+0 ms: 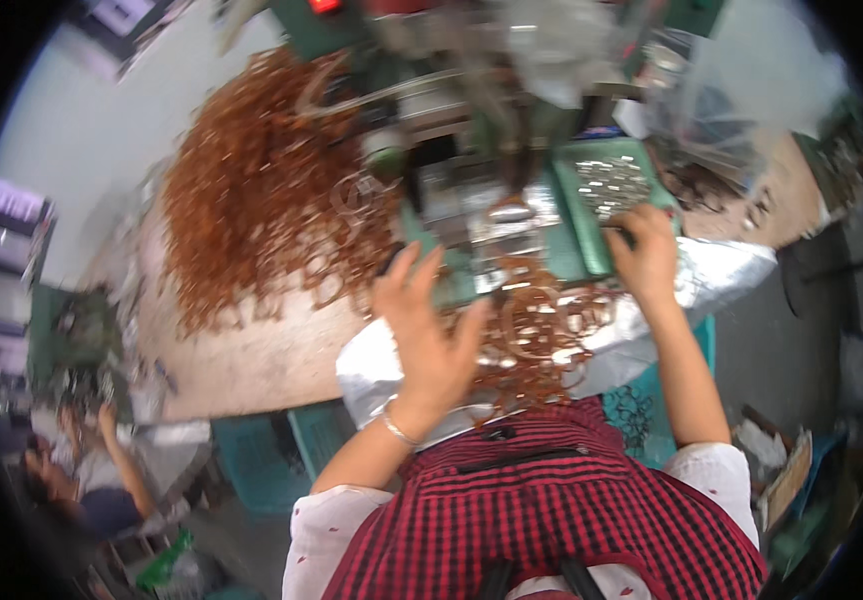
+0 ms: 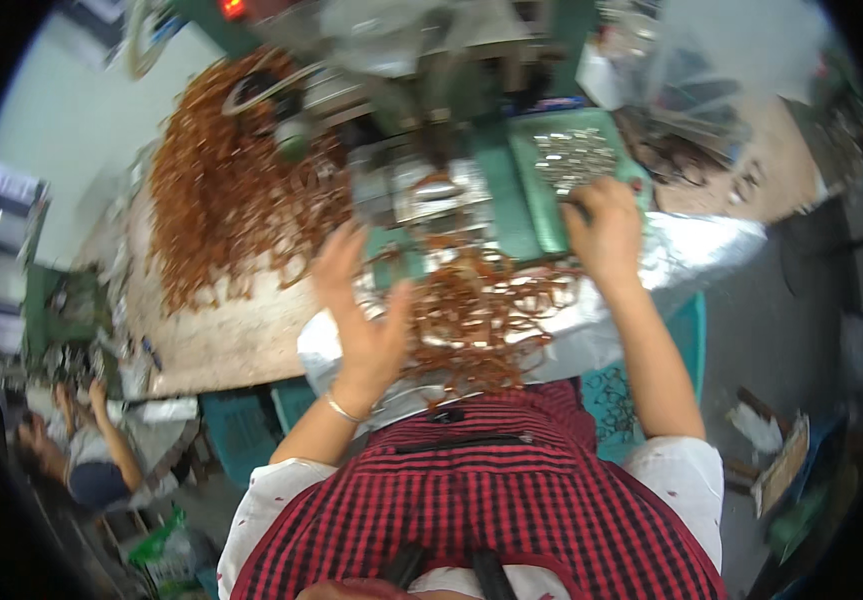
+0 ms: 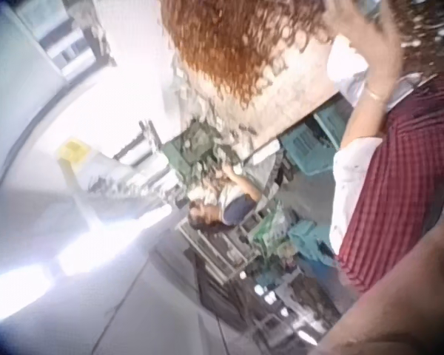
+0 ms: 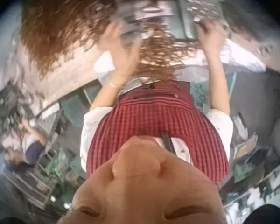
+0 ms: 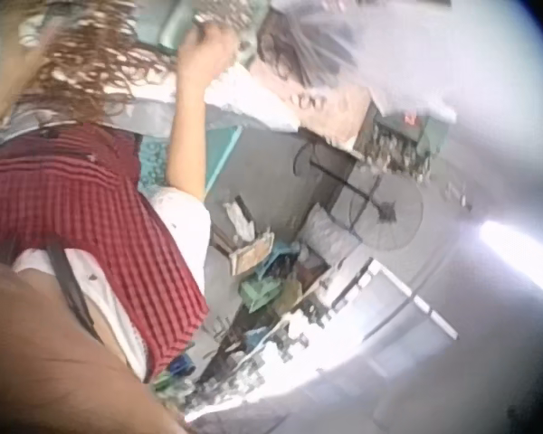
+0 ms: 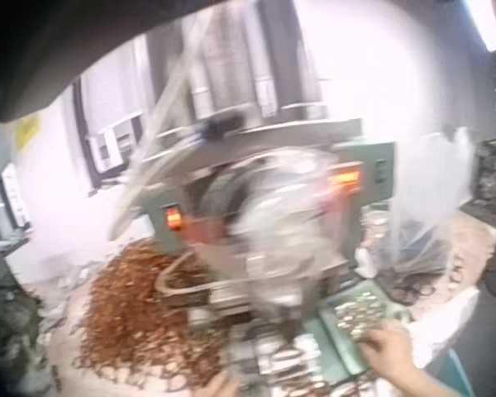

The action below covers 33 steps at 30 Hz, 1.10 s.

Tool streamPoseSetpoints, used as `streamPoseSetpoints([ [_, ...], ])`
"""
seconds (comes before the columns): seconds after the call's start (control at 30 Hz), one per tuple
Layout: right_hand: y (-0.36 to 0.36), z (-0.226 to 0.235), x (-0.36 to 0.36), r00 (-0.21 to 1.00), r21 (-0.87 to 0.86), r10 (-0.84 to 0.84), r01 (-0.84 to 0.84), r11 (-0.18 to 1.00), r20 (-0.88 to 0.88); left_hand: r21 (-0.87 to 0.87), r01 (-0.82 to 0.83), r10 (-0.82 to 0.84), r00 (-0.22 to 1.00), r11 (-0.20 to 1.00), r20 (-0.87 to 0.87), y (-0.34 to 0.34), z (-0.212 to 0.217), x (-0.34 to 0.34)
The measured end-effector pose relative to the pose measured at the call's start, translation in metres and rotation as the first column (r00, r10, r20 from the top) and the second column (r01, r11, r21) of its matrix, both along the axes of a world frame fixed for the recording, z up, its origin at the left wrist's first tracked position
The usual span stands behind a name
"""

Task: The person repeatedly picks up brown spectacle frames and small metal components, places them into a green machine, and removes the assembled frames. The person handles frames one at a time and accumulates them on the work surface.

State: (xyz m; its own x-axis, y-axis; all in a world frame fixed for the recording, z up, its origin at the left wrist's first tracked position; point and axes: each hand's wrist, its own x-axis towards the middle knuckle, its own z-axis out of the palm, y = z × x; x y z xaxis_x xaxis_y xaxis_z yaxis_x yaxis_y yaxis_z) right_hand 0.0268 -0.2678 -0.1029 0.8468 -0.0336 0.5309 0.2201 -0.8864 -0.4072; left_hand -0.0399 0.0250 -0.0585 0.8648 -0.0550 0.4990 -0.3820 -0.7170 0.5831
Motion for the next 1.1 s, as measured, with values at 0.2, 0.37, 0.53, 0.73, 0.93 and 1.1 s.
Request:
streamPoseSetpoints([
  [0.2, 0.005, 0.0, 0.005, 0.978, 0.321, 0.022, 0.046, 0.946, -0.206, -0.219, 0.605, -0.608, 0.571, 0.766, -0.551, 0.001, 0.01, -0.059],
  [0.37, -0.026, 0.004, 0.021, 0.972, 0.546, 0.149, -0.028, 0.838, -0.179, -0.418, 0.448, -0.612, 0.545, 0.79, -0.573, 0.082, 0.102, -0.024],
  [0.53, -0.014, 0.015, 0.026, 0.963, 0.618, 0.185, -0.027, 0.786, -0.193, 0.432, -0.377, 0.431, 0.902, 0.819, -0.03, 0.147, 0.015, 0.092],
  [0.73, -0.034, -0.008, -0.022, 0.995, 0.338, -0.079, 0.056, 0.94, 0.054, 0.243, -0.432, 0.411, 0.901, 0.868, 0.136, 0.161, -0.072, 0.121],
  [0.93, -0.01, 0.043, -0.052, 0.996, 0.513, -0.005, 0.052, 0.857, -0.093, -0.354, -0.479, 0.562, 0.806, 0.803, 0.186, 0.189, -0.056, 0.108],
  [1.1, 0.063, 0.105, 0.005, 0.947, 0.658, 0.307, -0.291, 0.694, 0.095, -0.585, -0.29, 0.262, 0.956, 0.757, -0.134, 0.152, -0.029, 0.117],
])
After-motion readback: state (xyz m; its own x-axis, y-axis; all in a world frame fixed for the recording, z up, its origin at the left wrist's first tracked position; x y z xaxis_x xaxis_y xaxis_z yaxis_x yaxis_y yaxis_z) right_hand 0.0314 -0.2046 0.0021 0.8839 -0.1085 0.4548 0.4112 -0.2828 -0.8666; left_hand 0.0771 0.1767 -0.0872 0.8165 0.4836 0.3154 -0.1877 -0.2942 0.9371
